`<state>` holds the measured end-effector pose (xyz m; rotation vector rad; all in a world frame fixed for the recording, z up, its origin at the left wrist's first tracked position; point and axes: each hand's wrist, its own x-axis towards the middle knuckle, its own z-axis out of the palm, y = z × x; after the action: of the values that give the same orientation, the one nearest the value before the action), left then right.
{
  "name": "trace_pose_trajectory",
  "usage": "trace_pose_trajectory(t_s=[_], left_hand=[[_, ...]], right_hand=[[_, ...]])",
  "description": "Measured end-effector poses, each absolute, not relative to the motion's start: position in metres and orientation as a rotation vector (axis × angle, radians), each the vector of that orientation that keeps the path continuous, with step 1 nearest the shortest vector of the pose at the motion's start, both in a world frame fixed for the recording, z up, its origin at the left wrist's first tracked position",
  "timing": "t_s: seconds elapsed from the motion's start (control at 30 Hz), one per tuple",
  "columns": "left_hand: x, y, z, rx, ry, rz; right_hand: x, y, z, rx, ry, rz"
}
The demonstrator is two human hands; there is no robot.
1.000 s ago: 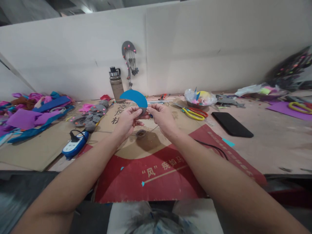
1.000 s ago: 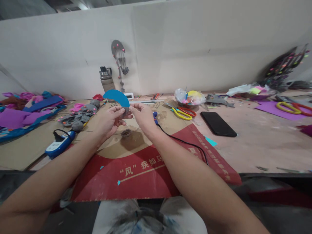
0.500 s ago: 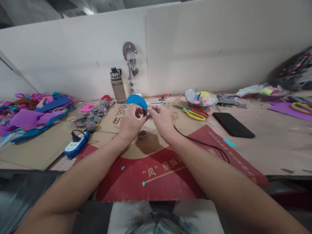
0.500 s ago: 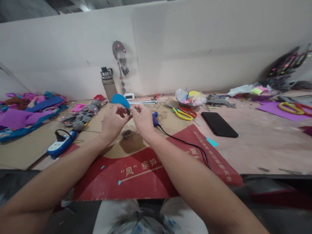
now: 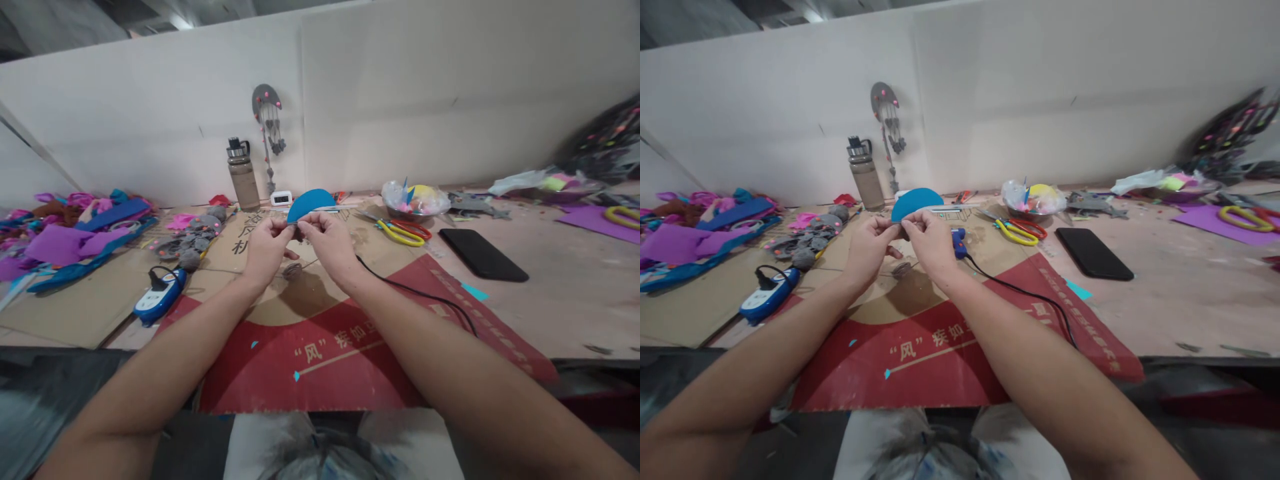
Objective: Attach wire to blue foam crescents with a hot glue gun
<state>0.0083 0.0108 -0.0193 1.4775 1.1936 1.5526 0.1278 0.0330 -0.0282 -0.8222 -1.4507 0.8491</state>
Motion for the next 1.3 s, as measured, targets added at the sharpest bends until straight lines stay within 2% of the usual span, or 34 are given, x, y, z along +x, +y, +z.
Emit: trace_pose_trajectory(t_s=[0.33,0.77,1.1,1.3], left_hand=[[0.0099,0.0132,-0.0179,1.237,0.918,1.561],[0.0072,0.0130,-0.0169,1.291,0.922,1.566],[0.0023,0.0170,-0.0179,1.271,0.864,1.543],[0.0048,0.0157,-0.0152,1.249,0.854,1.527]], right_hand=[[0.1307,0.0298,-0.0260,-0.863,-1.477,0.760],[0.1301,0.0332,-0.0296,-0.862,-1.490,0.755],[0.1286,0.0340,-0.0289,-0.832,-1.264,1.098],[0.1286,0.0319,-0.0259,-0.829,-1.327,0.919]])
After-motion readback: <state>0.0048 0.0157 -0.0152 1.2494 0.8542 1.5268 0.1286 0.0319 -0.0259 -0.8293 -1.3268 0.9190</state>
